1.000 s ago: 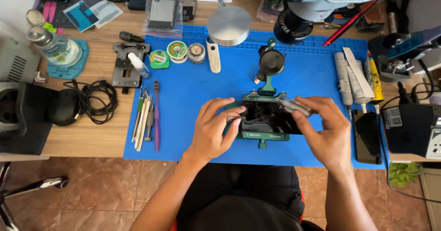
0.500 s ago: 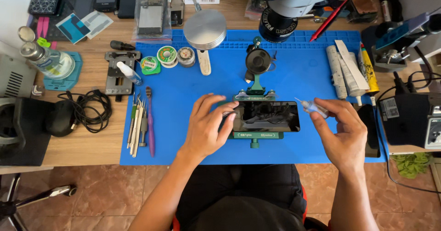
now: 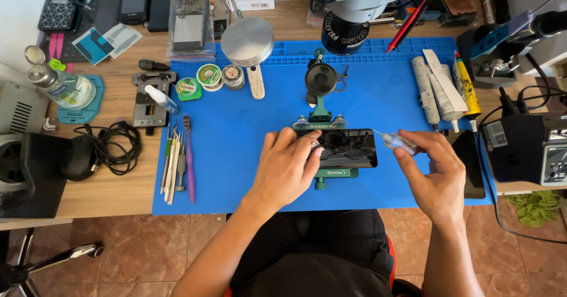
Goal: The person works on a smartphone screen clamped in a green holder. They use a syringe to apply liquid to the screen, then use a white plastic card to spread the liquid and remove bubbles. Finally, they use a small black tool to adjust the clamp.
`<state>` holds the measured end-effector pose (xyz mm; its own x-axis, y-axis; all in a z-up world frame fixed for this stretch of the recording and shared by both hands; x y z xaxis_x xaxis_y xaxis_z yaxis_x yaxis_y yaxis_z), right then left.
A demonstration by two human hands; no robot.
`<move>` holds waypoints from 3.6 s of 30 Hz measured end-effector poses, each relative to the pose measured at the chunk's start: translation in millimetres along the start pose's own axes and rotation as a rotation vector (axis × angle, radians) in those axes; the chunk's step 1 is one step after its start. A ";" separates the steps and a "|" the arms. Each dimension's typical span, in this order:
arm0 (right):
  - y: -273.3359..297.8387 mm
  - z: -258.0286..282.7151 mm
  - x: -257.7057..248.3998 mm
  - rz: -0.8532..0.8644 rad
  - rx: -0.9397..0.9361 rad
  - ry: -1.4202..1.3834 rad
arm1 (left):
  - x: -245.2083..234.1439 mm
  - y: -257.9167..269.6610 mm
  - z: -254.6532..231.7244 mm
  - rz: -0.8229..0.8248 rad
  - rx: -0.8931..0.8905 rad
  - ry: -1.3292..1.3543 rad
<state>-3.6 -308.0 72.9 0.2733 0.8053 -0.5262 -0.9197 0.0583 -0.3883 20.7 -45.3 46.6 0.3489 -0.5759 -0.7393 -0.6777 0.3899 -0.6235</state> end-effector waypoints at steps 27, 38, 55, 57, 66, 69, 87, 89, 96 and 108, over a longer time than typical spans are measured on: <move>4.8 -22.8 -15.8 -0.051 -0.029 -0.050 | 40.9 -37.5 -76.5 0.170 -0.040 0.410; 2.6 -30.8 -20.1 -0.012 0.103 -0.190 | -16.0 21.2 15.7 -0.282 -0.280 0.467; 2.4 -15.4 -8.2 0.037 0.073 -0.165 | -13.9 32.8 33.9 -0.223 -0.182 0.297; 0.8 -17.1 -3.9 0.017 0.117 -0.215 | -13.4 32.5 35.1 -0.224 -0.173 0.318; -16.8 -73.0 23.4 -0.072 -0.027 -0.181 | -21.2 30.2 37.2 -0.303 -0.374 0.483; -20.2 -103.8 26.8 -0.060 0.025 0.146 | -25.3 26.4 44.1 -0.351 -0.401 0.348; -13.8 -146.2 39.0 0.014 -0.101 0.332 | 16.4 64.3 104.0 -0.280 -0.460 0.105; -10.5 -171.2 43.6 -0.014 -0.154 0.389 | 16.1 68.2 98.0 -0.284 -0.429 0.093; -11.4 -193.6 58.6 -0.155 -0.052 0.594 | 28.3 78.0 98.7 -0.164 -0.441 0.166; -15.8 -97.6 38.0 -0.048 -0.037 0.295 | 37.1 83.1 111.6 -0.256 -0.473 0.119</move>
<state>48.8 -335.9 -14.8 0.3915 0.5958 -0.7013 -0.8942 0.0665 -0.4427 49.5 45.9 -61.0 0.4837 -0.6983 -0.5276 -0.8072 -0.1229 -0.5774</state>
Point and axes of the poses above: each hand's wrist, its own y-axis away from the middle knuckle, its own x-axis out of the palm, z = x × y, the point moved 2 cm from there along -y, towards the middle knuckle
